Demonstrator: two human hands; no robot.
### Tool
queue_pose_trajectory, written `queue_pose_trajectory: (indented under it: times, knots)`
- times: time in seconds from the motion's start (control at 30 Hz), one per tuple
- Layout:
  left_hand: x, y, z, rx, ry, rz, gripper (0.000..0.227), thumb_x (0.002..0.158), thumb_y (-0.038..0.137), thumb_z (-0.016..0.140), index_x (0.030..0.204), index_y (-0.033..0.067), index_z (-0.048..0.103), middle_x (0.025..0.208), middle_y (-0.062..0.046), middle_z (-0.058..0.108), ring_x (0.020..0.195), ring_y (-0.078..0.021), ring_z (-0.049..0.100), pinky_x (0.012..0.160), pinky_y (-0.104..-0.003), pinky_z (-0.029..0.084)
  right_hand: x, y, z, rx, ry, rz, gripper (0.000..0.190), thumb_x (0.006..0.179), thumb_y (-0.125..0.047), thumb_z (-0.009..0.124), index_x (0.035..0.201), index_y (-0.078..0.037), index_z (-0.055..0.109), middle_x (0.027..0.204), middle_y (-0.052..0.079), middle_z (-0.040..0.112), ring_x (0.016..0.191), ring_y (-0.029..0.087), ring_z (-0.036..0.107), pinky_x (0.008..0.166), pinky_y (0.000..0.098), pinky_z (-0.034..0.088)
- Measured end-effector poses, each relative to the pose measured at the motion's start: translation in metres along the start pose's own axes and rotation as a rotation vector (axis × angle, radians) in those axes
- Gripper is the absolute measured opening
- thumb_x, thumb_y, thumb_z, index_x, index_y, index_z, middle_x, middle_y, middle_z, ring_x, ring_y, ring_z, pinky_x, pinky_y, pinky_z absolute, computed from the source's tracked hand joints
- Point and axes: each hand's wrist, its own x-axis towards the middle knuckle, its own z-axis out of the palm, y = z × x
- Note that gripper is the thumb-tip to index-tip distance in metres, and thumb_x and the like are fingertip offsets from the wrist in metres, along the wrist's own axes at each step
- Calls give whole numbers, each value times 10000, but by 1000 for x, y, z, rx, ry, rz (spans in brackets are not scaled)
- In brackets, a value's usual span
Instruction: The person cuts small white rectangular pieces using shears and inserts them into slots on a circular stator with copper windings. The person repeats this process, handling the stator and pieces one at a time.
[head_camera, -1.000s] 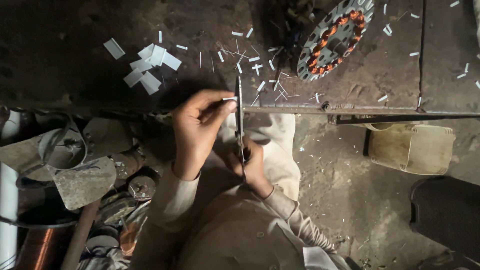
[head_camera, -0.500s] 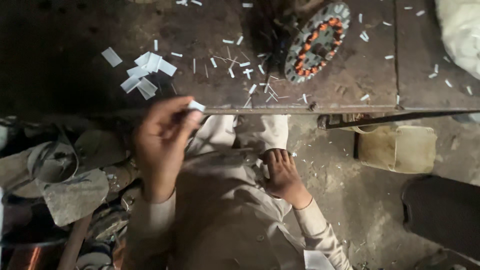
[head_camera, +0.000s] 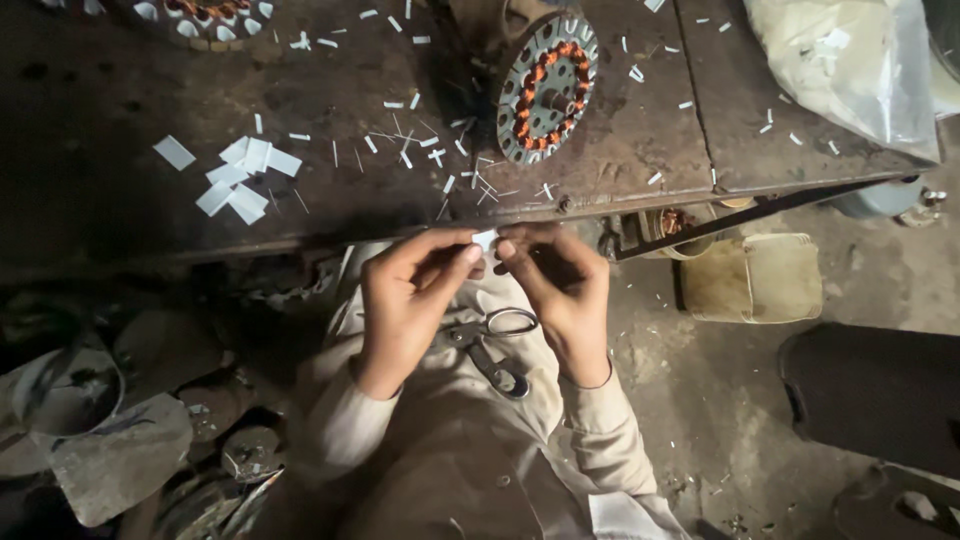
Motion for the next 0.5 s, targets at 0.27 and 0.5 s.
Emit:
queue_pose_trajectory:
  times: [0.27, 0.5]
  knots:
    - [14, 11, 7, -3, -58, 20, 85, 997, -1, 684, 1049, -67, 681, 911, -54, 729, 823, -78, 715, 728, -219, 576, 23, -14, -3, 120, -143, -42, 155, 922, 49, 698, 1069, 30, 652, 1018, 35, 709, 905, 89, 654, 802, 244, 546]
    - [27, -13, -1, -140, -114, -154, 106, 996, -9, 645, 925, 9, 569, 815, -13, 677, 686, -44, 635, 585, -202, 501, 36, -7, -5, 85, -210, 118, 143, 956, 62, 657, 1094, 27, 668, 876, 21, 656, 724, 75, 569, 621, 221, 440]
